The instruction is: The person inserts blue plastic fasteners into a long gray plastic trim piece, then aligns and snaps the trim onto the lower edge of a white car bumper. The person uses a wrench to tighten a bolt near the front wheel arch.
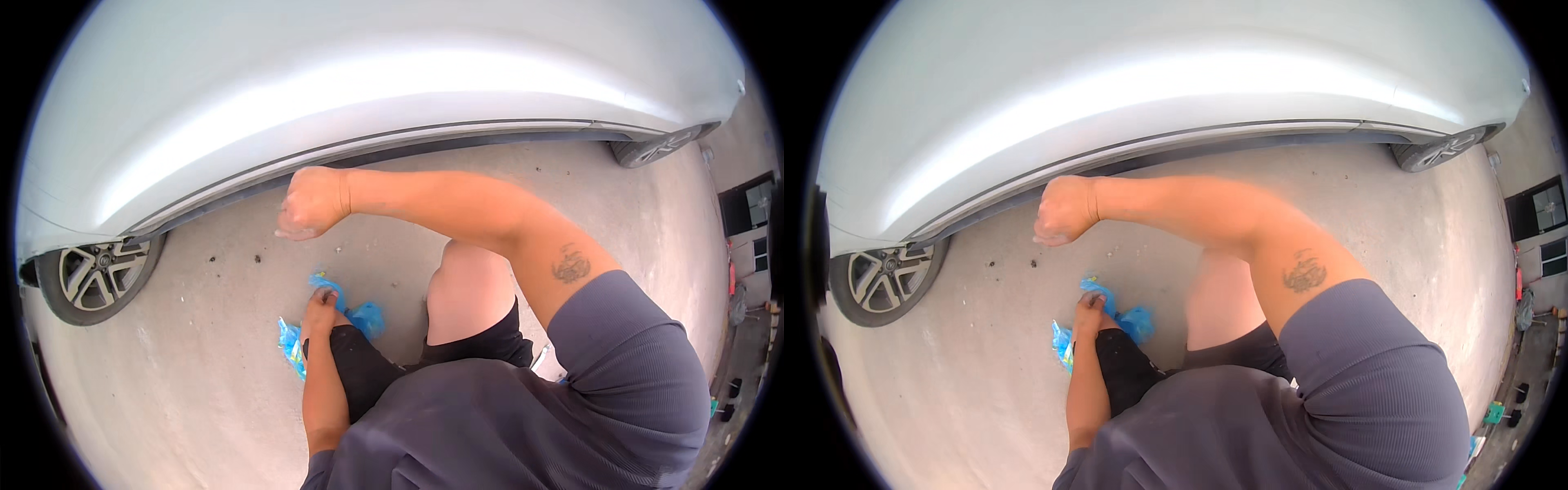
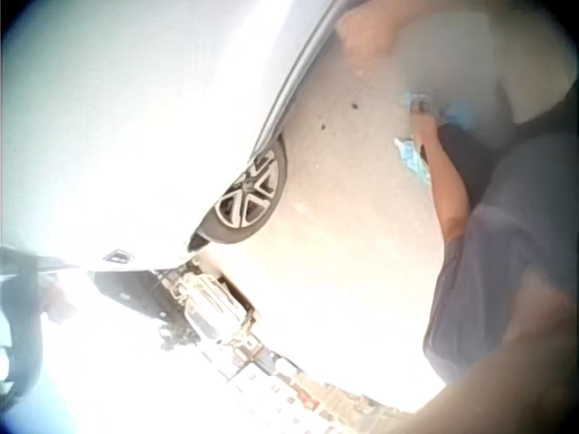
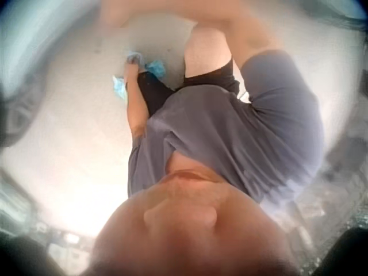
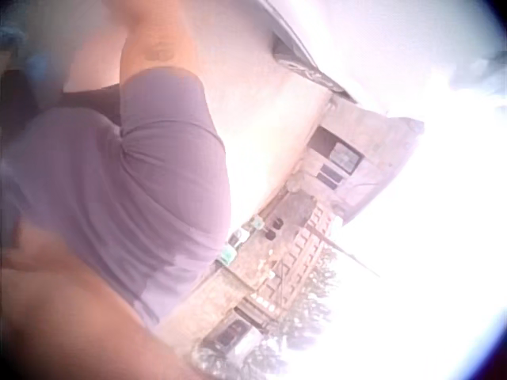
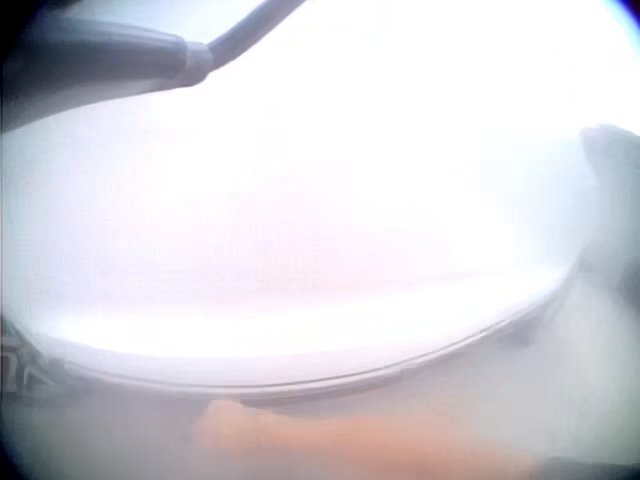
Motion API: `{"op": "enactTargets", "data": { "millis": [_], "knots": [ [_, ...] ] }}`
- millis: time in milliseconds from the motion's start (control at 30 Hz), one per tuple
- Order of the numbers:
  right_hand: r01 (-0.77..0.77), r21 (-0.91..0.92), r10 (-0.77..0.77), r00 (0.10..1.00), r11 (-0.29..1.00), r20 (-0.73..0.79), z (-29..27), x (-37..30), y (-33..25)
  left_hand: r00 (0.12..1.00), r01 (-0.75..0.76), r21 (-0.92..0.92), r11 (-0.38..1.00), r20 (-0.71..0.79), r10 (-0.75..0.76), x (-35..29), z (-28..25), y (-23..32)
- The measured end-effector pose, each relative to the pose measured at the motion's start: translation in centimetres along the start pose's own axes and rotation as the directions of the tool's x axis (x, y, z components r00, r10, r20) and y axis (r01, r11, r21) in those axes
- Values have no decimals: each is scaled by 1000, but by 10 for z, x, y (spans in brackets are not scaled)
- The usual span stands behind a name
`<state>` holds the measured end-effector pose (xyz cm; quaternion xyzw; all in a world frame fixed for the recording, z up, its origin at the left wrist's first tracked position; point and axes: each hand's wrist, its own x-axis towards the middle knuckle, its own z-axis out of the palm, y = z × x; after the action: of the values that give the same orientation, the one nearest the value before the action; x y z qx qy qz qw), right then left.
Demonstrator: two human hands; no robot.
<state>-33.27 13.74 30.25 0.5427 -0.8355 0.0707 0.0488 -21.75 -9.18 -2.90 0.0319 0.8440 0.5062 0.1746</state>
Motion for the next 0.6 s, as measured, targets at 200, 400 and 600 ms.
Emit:
{"op": "enactTargets", "data": {
  "millis": [200, 400, 600],
  "knots": [
    [-772, 225, 803, 586, 594, -111, 33, -237, -50, 982, -20, 349, 937, 185, -48, -8, -10, 25],
    [-434, 413, 446, -892, -801, -73, 183, -561, -287, 922, -211, 812, 544, 350, -164, -5, 6, 31],
    [-180, 102, 203, -924, -978, 324, 273, -549, -496, 888, -222, 889, 401, 355, -294, 10, 15, 34]
  ]
}}
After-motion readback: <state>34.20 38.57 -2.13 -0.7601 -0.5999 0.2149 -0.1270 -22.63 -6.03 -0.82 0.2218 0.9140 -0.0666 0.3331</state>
